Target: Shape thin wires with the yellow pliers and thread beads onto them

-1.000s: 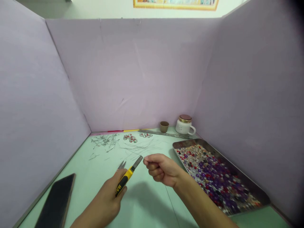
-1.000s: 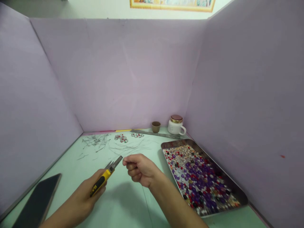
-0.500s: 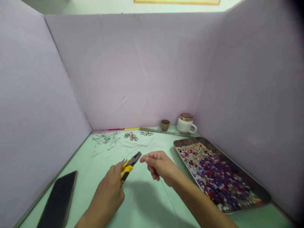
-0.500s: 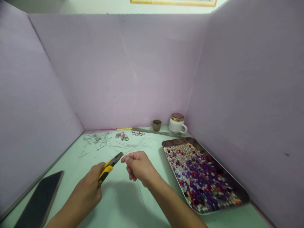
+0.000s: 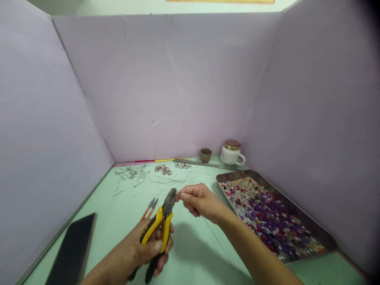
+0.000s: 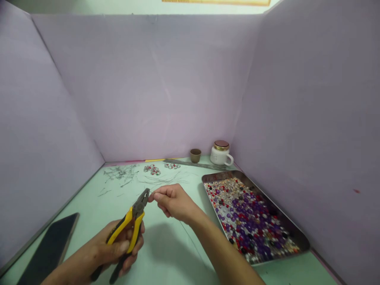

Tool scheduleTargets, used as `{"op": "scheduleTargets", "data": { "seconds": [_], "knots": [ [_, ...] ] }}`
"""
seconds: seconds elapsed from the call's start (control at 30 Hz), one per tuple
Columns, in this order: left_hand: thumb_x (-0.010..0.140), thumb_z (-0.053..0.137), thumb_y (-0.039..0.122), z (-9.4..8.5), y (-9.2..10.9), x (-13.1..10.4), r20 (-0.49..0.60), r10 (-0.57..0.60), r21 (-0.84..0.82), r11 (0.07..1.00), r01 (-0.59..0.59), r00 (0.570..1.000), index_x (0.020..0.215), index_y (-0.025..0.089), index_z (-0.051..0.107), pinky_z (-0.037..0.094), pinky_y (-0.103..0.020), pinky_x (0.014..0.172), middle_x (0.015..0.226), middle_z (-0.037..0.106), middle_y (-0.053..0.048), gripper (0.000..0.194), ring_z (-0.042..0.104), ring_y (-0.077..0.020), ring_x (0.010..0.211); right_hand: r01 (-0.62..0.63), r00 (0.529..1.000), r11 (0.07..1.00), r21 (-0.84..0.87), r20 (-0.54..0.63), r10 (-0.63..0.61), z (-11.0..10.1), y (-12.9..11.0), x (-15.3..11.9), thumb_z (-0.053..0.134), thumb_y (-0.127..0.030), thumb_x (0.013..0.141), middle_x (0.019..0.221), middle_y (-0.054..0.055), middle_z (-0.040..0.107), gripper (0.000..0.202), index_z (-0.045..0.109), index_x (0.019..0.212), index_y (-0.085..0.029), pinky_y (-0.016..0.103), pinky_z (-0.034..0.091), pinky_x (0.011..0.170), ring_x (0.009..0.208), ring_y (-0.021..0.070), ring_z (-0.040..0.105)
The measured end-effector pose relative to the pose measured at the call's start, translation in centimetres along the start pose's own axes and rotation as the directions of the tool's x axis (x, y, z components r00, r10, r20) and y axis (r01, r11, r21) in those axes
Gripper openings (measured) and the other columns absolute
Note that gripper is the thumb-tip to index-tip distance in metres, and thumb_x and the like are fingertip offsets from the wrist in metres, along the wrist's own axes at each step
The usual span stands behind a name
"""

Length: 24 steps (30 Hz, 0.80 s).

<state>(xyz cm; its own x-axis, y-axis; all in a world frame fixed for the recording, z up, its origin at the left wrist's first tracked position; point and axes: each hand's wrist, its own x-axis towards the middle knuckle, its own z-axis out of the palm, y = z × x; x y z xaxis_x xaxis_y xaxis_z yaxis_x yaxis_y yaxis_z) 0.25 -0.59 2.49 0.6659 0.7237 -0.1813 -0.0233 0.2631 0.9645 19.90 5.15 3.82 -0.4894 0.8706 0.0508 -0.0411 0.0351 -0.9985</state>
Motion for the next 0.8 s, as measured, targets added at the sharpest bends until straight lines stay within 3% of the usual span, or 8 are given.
{"op": "scheduleTargets", "data": {
  "seconds": [0.07,0.13,0.2,0.3,0.53,0.63,0.73,0.8],
  "knots": [
    [0.075,0.051,0.04,0.1,0.0,0.1,-0.02,0.006,0.025,1.0,-0.006,1.0,0.096,0.017,0.042,0.036,-0.023,0.049,0.073,0.044,-0.001,0.032,0.042,-0.0092,0.054,-0.016,1.0,1.0,0.0,-0.01,0.016,0.1,0.0,0.0,0.049,-0.027,0.074,0.038,-0.009,0.037,0.019,0.061,0.075,-0.012,0.017,0.022,0.033,0.031,0.0029,0.031],
    [0.077,0.048,0.038,0.1,0.2,0.3,-0.096,0.049,0.191,0.981,-0.03,0.994,0.086,0.016,0.044,0.036,-0.023,0.049,0.067,0.042,0.001,0.023,0.04,-0.0092,0.053,-0.053,0.997,0.999,0.007,-0.049,0.053,0.3,-0.1,-0.1,0.048,-0.028,0.074,0.037,-0.009,0.037,0.019,0.06,0.074,-0.012,0.017,0.021,0.032,0.03,0.0028,0.03],
    [0.079,0.044,0.032,0.0,0.2,0.6,-0.218,0.118,0.423,0.906,-0.015,0.969,0.076,0.017,0.043,0.035,-0.023,0.052,0.063,0.041,0.002,0.016,0.038,-0.01,0.055,-0.105,0.99,0.994,0.025,-0.096,0.107,0.7,-0.3,-0.1,0.047,-0.028,0.074,0.036,-0.009,0.036,0.019,0.059,0.073,-0.012,0.017,0.021,0.03,0.028,0.0028,0.029],
    [0.08,0.04,0.023,-0.4,0.0,0.9,-0.402,0.205,0.663,0.738,0.129,0.892,0.079,0.019,0.043,0.034,-0.024,0.057,0.065,0.043,0.002,0.005,0.039,-0.0122,0.059,-0.189,0.971,0.981,0.035,-0.143,0.192,1.2,-0.7,-0.3,0.045,-0.025,0.074,0.035,-0.01,0.036,0.018,0.058,0.073,-0.013,0.017,0.02,0.029,0.026,0.0028,0.029],
    [0.065,0.037,0.0,-1.7,-1.3,1.3,-0.574,0.303,0.782,0.48,0.399,0.76,0.108,0.024,0.038,0.035,-0.027,0.066,0.09,0.051,-0.004,0.049,0.049,-0.018,0.076,-0.277,0.943,0.958,-0.068,-0.213,0.257,1.9,-0.8,-0.3,0.041,-0.017,0.075,0.034,-0.009,0.036,0.017,0.058,0.073,-0.013,0.016,0.02,0.029,0.025,0.0031,0.03],
    [0.07,0.037,0.006,-1.6,-0.8,1.2,-0.539,0.299,0.776,0.541,0.325,0.788,0.104,0.023,0.04,0.036,-0.027,0.065,0.084,0.051,-0.003,0.037,0.049,-0.0174,0.074,-0.22,0.961,0.971,-0.096,-0.193,0.198,1.6,-0.4,0.0,0.042,-0.016,0.076,0.035,-0.01,0.033,0.017,0.058,0.073,-0.013,0.016,0.022,0.031,0.027,0.0031,0.028],
    [0.077,0.04,0.019,-1.1,0.1,0.8,-0.461,0.185,0.66,0.726,0.195,0.868,0.085,0.02,0.044,0.036,-0.025,0.057,0.068,0.046,0.001,0.009,0.044,-0.0133,0.06,-0.122,0.985,0.983,-0.134,-0.136,0.104,0.8,0.4,0.3,0.043,-0.017,0.078,0.036,-0.009,0.033,0.018,0.06,0.075,-0.013,0.017,0.023,0.034,0.031,0.0032,0.029],
    [0.077,0.045,0.025,-0.7,0.5,0.5,-0.347,0.085,0.483,0.87,0.101,0.934,0.081,0.018,0.044,0.036,-0.024,0.052,0.065,0.044,0.002,0.008,0.041,-0.0107,0.054,-0.037,0.995,0.988,-0.149,-0.093,0.023,0.2,1.1,0.6,0.044,-0.02,0.078,0.038,-0.009,0.034,0.018,0.061,0.077,-0.013,0.017,0.024,0.035,0.033,0.0035,0.03]
  ]
}}
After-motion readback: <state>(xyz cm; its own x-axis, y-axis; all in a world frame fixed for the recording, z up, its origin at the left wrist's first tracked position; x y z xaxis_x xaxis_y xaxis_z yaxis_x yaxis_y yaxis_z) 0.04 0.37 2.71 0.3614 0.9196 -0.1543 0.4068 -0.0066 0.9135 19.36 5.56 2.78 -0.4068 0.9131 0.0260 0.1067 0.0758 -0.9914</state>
